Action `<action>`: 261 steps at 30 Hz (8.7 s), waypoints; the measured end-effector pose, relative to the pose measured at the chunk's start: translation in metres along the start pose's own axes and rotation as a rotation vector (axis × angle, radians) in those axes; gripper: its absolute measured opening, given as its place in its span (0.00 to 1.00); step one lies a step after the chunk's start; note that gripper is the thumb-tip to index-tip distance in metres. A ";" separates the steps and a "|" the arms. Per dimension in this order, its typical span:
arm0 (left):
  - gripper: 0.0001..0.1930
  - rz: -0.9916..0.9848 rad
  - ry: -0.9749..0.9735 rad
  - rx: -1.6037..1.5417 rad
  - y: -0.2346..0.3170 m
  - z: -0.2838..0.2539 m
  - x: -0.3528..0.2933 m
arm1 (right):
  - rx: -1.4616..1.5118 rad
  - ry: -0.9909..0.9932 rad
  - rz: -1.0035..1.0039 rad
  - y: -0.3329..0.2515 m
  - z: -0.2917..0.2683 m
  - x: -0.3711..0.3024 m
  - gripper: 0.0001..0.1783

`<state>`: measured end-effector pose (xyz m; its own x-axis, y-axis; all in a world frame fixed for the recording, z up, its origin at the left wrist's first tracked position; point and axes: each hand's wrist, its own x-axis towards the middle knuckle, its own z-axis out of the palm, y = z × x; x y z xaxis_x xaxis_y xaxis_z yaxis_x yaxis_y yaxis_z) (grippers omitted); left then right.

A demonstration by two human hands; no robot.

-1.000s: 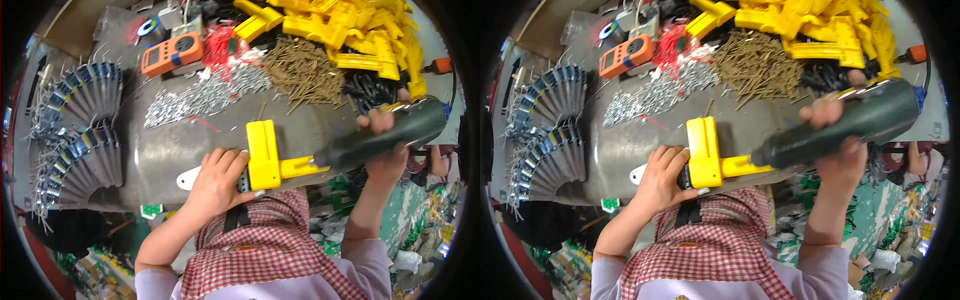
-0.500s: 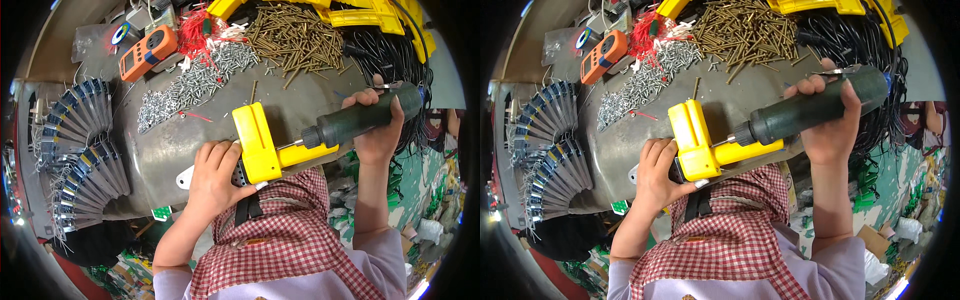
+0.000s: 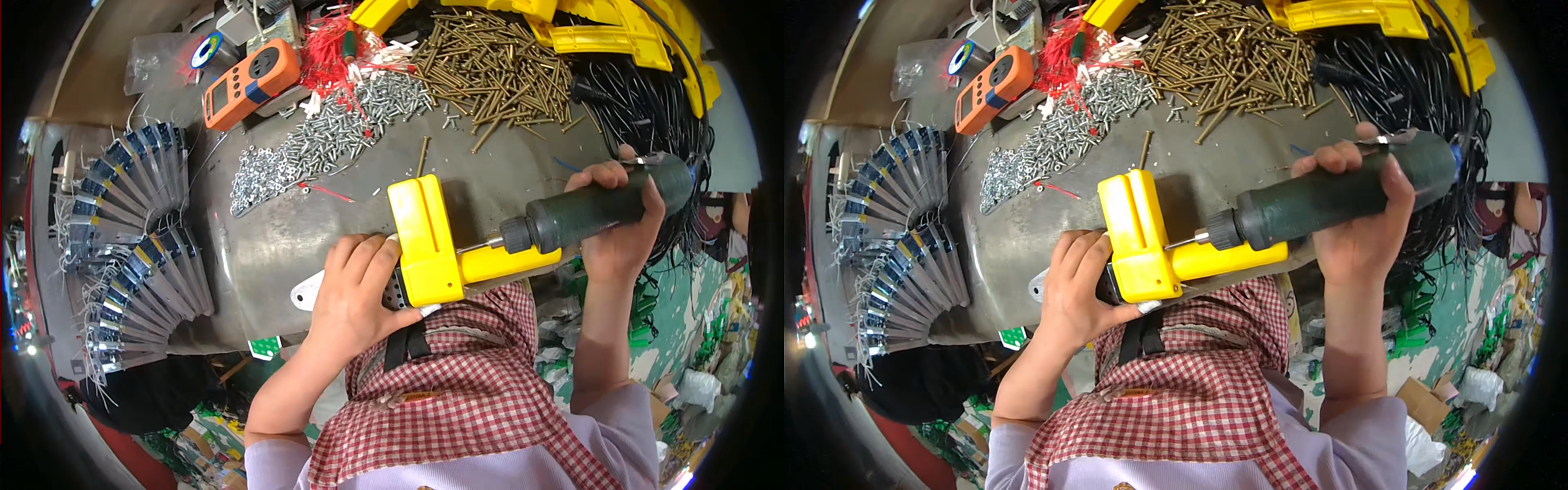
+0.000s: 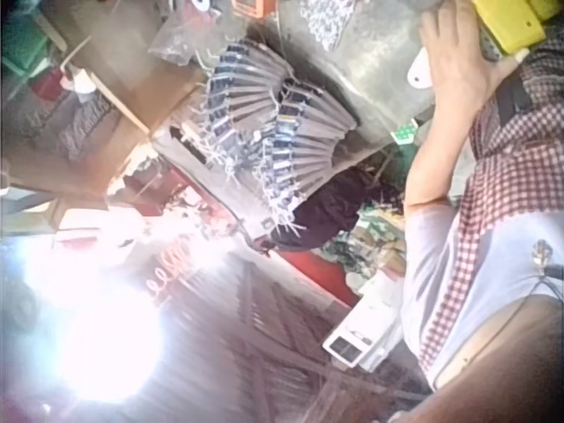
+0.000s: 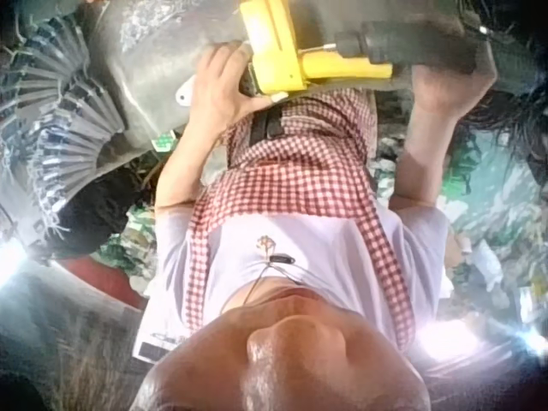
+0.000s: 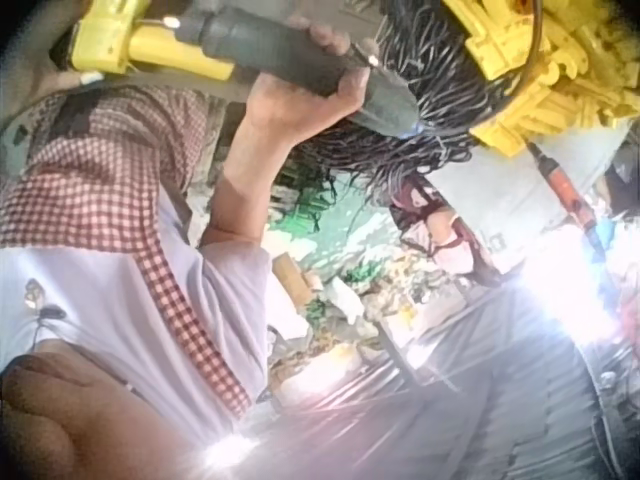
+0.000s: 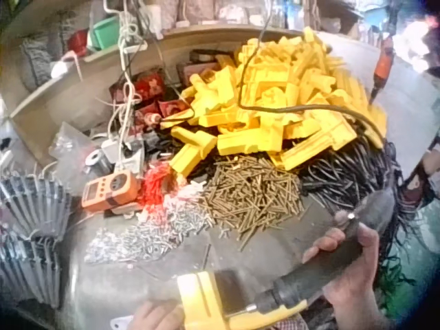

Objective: Assembling hardware components by soldering wires and securing them with screws.

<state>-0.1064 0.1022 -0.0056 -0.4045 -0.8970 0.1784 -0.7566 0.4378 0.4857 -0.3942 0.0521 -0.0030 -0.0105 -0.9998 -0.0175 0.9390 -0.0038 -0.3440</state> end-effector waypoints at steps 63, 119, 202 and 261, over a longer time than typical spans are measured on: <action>0.20 -0.044 0.210 -0.198 -0.008 0.008 -0.016 | -0.087 0.035 -0.074 0.026 0.007 0.007 0.22; 0.11 -0.304 0.304 0.373 -0.109 -0.062 -0.024 | -0.182 -0.019 0.012 0.013 0.001 -0.007 0.25; 0.16 -0.052 0.376 -0.085 -0.007 0.011 -0.036 | -0.041 -0.011 0.035 0.024 0.008 -0.011 0.22; 0.35 0.092 -0.426 -1.322 0.128 0.016 0.090 | -1.027 -0.074 -0.353 -0.035 0.163 0.028 0.15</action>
<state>-0.2479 0.0783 0.0591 -0.7300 -0.6763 0.0986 0.2255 -0.1022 0.9689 -0.3713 0.0206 0.1614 -0.1703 -0.9445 0.2808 0.1513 -0.3067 -0.9397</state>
